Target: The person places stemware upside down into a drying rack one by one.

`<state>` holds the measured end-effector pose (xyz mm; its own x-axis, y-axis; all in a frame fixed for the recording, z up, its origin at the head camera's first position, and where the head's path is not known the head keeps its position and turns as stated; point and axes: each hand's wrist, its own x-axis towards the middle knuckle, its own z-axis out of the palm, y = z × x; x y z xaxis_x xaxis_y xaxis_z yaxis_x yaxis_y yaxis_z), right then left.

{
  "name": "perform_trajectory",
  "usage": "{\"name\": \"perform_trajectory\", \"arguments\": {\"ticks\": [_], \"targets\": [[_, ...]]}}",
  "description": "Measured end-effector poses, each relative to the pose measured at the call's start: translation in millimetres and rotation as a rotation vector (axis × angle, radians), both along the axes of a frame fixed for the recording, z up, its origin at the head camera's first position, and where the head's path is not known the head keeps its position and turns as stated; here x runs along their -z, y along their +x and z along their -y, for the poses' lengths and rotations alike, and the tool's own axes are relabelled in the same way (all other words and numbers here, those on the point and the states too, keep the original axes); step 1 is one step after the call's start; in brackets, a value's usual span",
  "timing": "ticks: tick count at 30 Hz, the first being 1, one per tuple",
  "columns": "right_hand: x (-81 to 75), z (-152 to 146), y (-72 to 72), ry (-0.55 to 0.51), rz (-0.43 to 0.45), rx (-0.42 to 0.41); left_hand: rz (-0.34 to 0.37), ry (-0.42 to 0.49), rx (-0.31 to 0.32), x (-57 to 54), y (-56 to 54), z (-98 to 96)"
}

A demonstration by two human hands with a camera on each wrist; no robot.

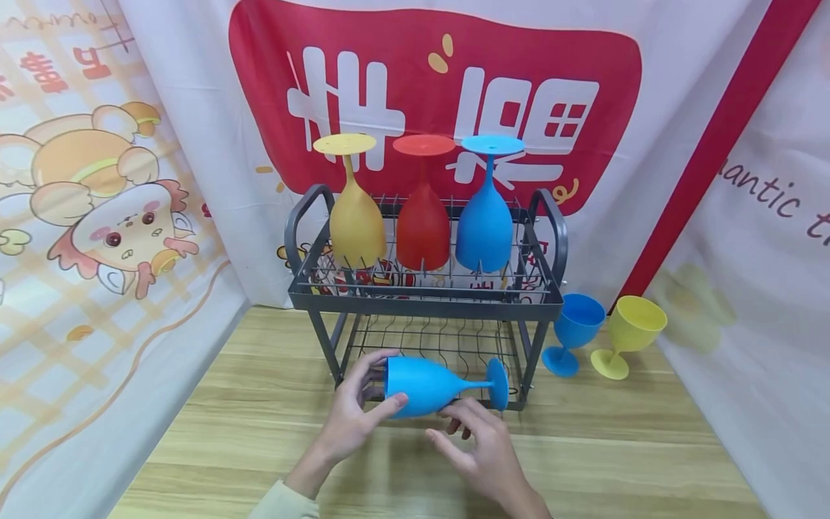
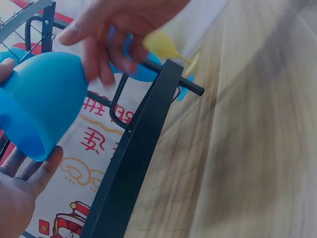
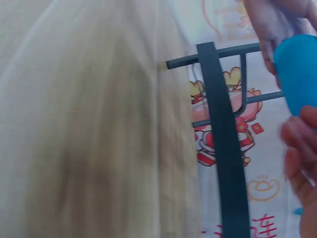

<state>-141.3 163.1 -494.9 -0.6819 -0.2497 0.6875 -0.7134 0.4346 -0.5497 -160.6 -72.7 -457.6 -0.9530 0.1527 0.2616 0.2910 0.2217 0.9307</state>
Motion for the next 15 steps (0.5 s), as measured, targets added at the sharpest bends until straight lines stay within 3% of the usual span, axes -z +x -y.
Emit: {"name": "perform_trajectory", "arguments": {"ticks": [3,6,15], "targets": [[5.2,1,3.5,0.042,0.16,0.034,0.025,0.073,0.049,3.5,2.2,-1.0],[7.8,0,4.5,0.03,0.244,0.071,0.051,0.109,0.097,9.1,4.0,-1.9],[4.7,-2,3.2,-0.04,0.233,0.139,0.092,0.012,0.152,29.4,2.8,-2.9]]}}
